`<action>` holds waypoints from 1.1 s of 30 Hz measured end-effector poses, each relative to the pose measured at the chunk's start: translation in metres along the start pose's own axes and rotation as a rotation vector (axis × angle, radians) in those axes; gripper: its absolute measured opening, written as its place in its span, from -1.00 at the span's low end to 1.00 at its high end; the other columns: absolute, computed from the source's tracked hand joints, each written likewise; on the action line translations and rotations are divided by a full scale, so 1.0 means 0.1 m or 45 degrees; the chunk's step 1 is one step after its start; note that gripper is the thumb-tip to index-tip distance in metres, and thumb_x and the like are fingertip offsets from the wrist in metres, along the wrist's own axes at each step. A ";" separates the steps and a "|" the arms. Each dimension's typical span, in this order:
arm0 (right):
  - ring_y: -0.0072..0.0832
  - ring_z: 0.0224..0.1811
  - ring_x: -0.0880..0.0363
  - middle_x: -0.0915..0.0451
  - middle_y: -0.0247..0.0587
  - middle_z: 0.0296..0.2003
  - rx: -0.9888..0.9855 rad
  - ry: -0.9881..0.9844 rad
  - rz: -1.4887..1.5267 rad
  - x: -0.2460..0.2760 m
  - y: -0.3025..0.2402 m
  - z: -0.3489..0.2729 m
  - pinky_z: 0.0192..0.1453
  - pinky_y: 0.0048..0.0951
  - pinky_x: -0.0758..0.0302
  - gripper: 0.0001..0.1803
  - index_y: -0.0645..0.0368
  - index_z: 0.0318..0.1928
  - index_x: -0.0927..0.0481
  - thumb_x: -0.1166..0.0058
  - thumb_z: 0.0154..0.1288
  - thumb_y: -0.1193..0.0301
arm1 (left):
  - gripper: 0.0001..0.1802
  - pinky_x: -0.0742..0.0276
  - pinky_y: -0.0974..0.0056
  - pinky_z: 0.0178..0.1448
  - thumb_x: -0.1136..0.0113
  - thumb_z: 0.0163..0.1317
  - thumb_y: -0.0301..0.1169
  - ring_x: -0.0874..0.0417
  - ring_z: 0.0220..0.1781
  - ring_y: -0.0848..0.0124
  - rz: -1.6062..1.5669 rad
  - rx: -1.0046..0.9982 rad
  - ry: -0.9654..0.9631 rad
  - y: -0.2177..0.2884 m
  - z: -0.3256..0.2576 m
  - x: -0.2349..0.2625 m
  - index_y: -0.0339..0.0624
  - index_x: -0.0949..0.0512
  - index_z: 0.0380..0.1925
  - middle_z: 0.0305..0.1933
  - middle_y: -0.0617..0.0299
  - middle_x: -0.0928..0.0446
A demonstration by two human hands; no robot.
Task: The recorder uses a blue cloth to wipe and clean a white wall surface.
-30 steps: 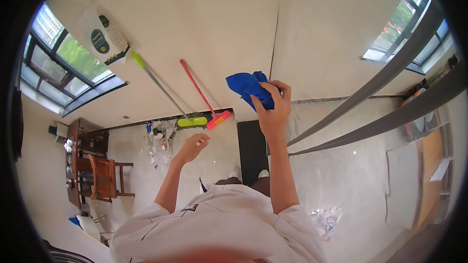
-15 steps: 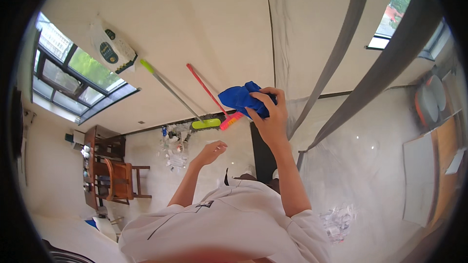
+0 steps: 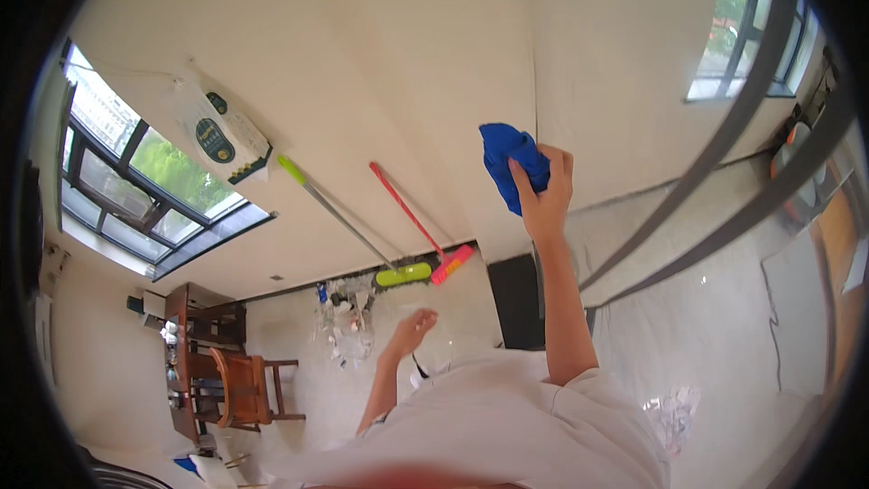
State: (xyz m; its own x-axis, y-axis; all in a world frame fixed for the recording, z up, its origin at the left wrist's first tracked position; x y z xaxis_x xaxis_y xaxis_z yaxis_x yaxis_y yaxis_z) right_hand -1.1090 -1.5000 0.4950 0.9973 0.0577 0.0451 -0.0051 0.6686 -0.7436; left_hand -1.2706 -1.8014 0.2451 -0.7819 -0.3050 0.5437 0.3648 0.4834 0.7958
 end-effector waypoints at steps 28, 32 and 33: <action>-0.26 0.08 -0.34 -0.48 -0.34 -0.05 1.094 0.433 0.161 -1.84 -0.47 2.93 0.17 -0.29 -0.29 -0.56 -0.15 -0.21 -0.75 -0.16 -0.13 0.61 | -0.70 -0.47 0.36 -0.21 -0.10 0.29 -0.46 -0.55 -0.27 0.45 -0.385 -0.308 0.736 1.47 1.90 0.11 -0.16 -0.43 0.02 -0.27 0.23 -0.54; -0.29 0.08 -0.33 -0.49 -0.38 -0.04 1.143 0.377 0.120 -1.73 -0.35 2.94 0.16 -0.29 -0.23 -0.56 -0.20 -0.18 -0.74 -0.16 -0.13 0.53 | -0.72 -0.49 0.34 -0.17 -0.10 0.29 -0.46 -0.58 -0.25 0.43 -0.386 -0.256 0.778 1.14 1.86 0.21 -0.17 -0.44 0.01 -0.25 0.20 -0.57; -0.30 0.08 -0.32 -0.48 -0.38 -0.04 1.095 0.435 0.078 -1.66 -0.33 2.96 0.15 -0.29 -0.20 -0.56 -0.23 -0.17 -0.73 -0.16 -0.13 0.50 | -0.74 -0.49 0.33 -0.16 -0.10 0.30 -0.45 -0.59 -0.25 0.42 -0.376 -0.186 0.777 1.10 1.83 0.28 -0.18 -0.45 -0.01 -0.24 0.18 -0.58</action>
State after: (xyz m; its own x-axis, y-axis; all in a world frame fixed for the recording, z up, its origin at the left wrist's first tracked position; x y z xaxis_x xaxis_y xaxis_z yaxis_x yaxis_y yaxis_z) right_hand -1.2965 -1.3123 0.7099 0.9603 -0.0191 -0.2784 0.0254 0.9995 0.0190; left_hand -1.3449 -1.6064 0.2989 -0.4507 -0.8344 0.3172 0.2780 0.2065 0.9381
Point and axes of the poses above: each hand's wrist, its own z-axis towards the middle knuckle, its own x-axis out of the back of the hand, y = z × x, the point moved 7 cm from there along z, towards the middle knuckle
